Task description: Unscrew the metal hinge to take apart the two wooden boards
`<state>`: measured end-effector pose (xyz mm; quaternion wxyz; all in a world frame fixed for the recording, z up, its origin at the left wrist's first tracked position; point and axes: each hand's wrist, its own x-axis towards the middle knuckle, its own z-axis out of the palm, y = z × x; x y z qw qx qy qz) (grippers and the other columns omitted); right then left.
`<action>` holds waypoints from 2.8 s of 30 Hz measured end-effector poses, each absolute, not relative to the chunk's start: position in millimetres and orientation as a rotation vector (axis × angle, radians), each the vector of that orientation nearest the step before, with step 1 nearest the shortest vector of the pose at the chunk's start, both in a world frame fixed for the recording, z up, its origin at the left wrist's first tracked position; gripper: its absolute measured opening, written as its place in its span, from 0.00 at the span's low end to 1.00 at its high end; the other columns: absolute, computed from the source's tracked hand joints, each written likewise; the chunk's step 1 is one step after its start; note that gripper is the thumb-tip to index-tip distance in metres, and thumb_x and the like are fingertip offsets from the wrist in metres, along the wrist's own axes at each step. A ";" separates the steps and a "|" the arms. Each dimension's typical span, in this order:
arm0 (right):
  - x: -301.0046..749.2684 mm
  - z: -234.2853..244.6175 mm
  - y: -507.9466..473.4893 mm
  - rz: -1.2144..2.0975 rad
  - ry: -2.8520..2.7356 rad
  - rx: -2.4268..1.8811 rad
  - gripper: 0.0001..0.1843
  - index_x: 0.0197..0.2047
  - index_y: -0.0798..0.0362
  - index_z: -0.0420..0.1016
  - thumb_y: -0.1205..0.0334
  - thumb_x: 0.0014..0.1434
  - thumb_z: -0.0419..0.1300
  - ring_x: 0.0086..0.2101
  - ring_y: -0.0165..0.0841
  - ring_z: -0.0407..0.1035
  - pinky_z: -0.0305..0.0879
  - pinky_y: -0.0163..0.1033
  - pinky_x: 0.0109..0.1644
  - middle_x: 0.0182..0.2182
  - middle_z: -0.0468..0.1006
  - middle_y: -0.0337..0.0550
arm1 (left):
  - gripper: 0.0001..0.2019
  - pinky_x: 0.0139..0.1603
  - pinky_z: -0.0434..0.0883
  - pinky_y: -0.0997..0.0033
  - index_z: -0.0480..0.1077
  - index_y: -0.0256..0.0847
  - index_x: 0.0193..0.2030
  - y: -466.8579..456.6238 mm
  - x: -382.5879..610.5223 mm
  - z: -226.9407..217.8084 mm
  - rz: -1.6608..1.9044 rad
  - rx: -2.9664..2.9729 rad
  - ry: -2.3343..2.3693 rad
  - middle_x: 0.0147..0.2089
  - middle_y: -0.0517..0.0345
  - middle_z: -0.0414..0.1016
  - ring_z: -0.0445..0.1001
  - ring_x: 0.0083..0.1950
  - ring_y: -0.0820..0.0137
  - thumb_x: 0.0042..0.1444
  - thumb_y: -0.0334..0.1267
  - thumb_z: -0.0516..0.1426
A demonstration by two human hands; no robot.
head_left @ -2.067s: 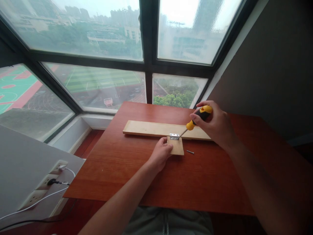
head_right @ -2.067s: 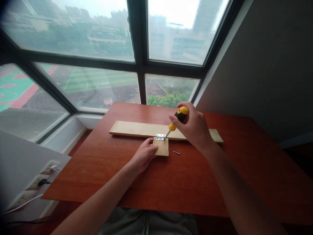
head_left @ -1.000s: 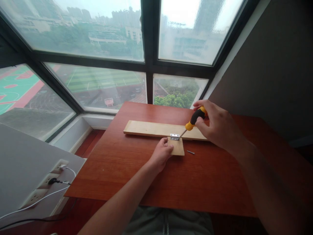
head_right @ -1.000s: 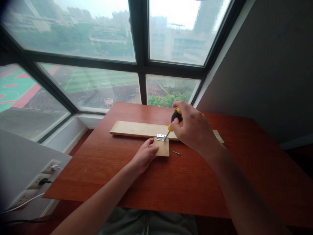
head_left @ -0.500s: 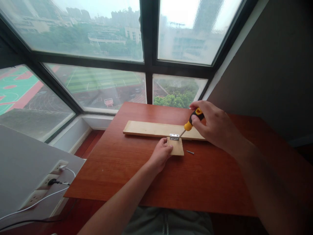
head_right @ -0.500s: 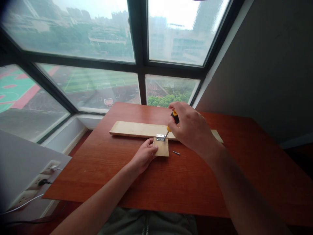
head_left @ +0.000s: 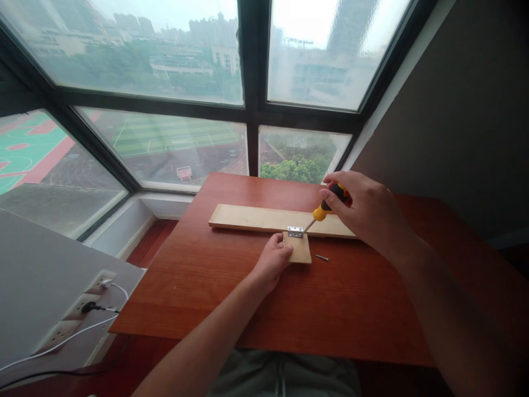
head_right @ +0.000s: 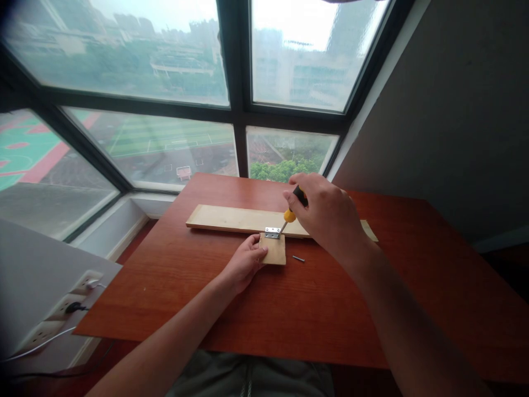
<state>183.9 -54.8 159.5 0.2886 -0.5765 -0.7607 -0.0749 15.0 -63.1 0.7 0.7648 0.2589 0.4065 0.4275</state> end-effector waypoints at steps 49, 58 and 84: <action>209.4 160.5 -58.6 0.084 -1.933 -1.636 0.14 0.48 0.48 0.73 0.57 0.59 0.57 0.32 0.36 0.73 0.66 0.41 0.36 0.38 0.80 0.42 | 0.18 0.33 0.73 0.74 0.65 0.37 0.48 -63.2 15.4 8.8 0.919 0.526 0.920 0.40 0.50 0.79 0.77 0.35 0.69 0.50 0.23 0.58; 215.5 160.7 -58.6 0.122 -1.857 -1.763 0.14 0.46 0.48 0.75 0.52 0.60 0.58 0.28 0.36 0.73 0.65 0.40 0.34 0.30 0.79 0.40 | 0.19 0.32 0.74 0.73 0.65 0.37 0.48 -62.0 15.1 9.2 0.923 0.511 0.931 0.40 0.50 0.78 0.77 0.34 0.69 0.48 0.22 0.58; 236.2 167.7 -57.8 0.152 -2.074 -1.804 0.19 0.52 0.47 0.71 0.48 0.61 0.56 0.30 0.39 0.73 0.65 0.42 0.33 0.34 0.80 0.43 | 0.19 0.32 0.75 0.72 0.66 0.38 0.47 -62.3 14.6 8.1 0.918 0.513 0.925 0.41 0.50 0.77 0.77 0.36 0.68 0.47 0.24 0.59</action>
